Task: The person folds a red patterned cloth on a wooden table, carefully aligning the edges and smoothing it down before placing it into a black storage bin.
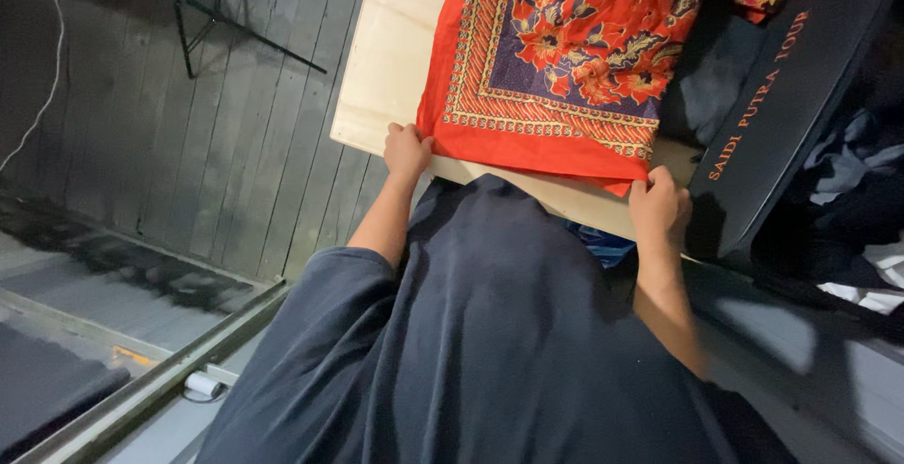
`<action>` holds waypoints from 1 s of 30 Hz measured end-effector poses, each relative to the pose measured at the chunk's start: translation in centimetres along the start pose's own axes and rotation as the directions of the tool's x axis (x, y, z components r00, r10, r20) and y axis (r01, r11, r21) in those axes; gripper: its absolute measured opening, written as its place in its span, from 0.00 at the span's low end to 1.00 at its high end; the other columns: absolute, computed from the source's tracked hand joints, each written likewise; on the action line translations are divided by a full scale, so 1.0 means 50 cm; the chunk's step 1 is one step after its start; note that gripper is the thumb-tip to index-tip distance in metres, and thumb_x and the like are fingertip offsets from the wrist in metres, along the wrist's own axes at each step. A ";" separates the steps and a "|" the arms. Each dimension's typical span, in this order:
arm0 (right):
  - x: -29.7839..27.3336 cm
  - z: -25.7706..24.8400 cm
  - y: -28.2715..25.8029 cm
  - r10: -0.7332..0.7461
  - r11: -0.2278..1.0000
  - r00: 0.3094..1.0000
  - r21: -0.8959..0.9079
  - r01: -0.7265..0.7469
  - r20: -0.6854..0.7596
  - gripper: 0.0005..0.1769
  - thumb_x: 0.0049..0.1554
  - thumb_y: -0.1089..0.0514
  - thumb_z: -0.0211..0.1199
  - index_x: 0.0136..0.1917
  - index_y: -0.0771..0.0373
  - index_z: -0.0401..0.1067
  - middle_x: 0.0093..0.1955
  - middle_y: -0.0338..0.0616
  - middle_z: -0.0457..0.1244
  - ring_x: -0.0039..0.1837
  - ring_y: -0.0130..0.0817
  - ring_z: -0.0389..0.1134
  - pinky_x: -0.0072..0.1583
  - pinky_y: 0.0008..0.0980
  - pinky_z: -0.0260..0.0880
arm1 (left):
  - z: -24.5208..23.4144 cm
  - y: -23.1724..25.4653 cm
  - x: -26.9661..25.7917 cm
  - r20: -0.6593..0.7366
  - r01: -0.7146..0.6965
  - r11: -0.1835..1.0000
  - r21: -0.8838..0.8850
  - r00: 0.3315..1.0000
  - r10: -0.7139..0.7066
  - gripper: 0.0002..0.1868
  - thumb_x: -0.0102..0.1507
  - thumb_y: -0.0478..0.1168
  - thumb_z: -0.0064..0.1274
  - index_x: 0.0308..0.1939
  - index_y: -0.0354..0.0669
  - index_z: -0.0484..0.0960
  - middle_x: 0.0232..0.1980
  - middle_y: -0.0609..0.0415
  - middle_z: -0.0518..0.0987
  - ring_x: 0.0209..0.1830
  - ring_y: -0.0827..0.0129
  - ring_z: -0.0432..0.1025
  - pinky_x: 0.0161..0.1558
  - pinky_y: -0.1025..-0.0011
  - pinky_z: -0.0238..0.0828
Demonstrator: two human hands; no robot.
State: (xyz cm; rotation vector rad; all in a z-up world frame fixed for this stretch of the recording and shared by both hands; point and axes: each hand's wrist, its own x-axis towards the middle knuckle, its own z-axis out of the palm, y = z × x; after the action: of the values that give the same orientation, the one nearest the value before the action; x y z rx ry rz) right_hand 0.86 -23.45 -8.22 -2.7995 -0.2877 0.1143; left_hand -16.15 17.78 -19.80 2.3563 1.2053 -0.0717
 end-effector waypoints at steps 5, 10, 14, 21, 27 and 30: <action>-0.001 0.012 0.017 -0.018 0.997 1.000 0.070 0.020 -0.020 0.06 0.57 0.57 0.64 0.46 0.60 0.70 0.40 0.55 0.69 0.46 0.60 0.71 0.49 0.55 0.69 | 0.026 0.000 -0.002 -0.148 -0.053 0.998 -0.029 0.988 0.048 0.15 0.62 0.45 0.61 0.48 0.44 0.77 0.52 0.42 0.75 0.50 0.45 0.74 0.48 0.50 0.73; 0.008 0.033 0.027 -0.014 0.989 0.999 0.150 0.018 -0.031 0.15 0.55 0.62 0.59 0.57 0.59 0.70 0.44 0.57 0.70 0.48 0.61 0.70 0.51 0.56 0.68 | -0.010 0.025 -0.010 -0.032 0.155 0.961 -0.227 0.985 -0.167 0.34 0.55 0.49 0.65 0.58 0.40 0.68 0.46 0.38 0.80 0.49 0.43 0.75 0.49 0.50 0.71; 0.008 0.053 0.049 -0.160 0.935 0.987 0.315 0.160 -0.026 0.25 0.56 0.67 0.53 0.66 0.56 0.71 0.54 0.61 0.70 0.53 0.63 0.70 0.53 0.54 0.68 | 0.009 0.016 0.021 0.035 0.152 0.983 -0.098 0.988 -0.149 0.22 0.54 0.48 0.65 0.47 0.40 0.78 0.47 0.37 0.80 0.48 0.43 0.76 0.48 0.50 0.72; 0.027 0.060 0.064 0.099 0.702 0.933 0.640 -0.312 0.347 0.19 0.64 0.69 0.46 0.62 0.62 0.73 0.47 0.57 0.70 0.41 0.41 0.72 0.44 0.36 0.72 | 0.050 -0.003 0.060 0.201 0.303 0.750 -0.588 0.953 -0.228 0.15 0.61 0.41 0.59 0.47 0.36 0.78 0.43 0.42 0.85 0.39 0.57 0.81 0.42 0.61 0.79; 0.048 0.034 0.062 0.043 0.374 0.907 0.835 -0.403 0.419 0.22 0.59 0.71 0.46 0.62 0.59 0.71 0.45 0.45 0.70 0.37 0.31 0.72 0.40 0.28 0.70 | -0.024 0.005 0.093 0.484 0.423 0.572 -0.703 0.874 -0.051 0.30 0.64 0.33 0.53 0.66 0.57 0.58 0.45 0.51 0.81 0.39 0.68 0.77 0.36 0.65 0.78; 0.052 0.042 0.082 -0.011 0.401 0.929 0.852 -0.336 0.371 0.17 0.61 0.71 0.51 0.61 0.67 0.74 0.48 0.45 0.69 0.44 0.28 0.72 0.46 0.27 0.74 | -0.068 0.013 0.099 0.480 0.393 0.592 -0.704 0.877 -0.012 0.28 0.64 0.33 0.50 0.65 0.61 0.61 0.44 0.58 0.79 0.36 0.73 0.73 0.36 0.68 0.74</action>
State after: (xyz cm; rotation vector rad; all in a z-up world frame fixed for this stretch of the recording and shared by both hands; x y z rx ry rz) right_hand 3.95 -26.04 -11.65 -1.6468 0.0218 0.5956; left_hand -13.23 22.68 -17.87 1.3073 0.9899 -0.1055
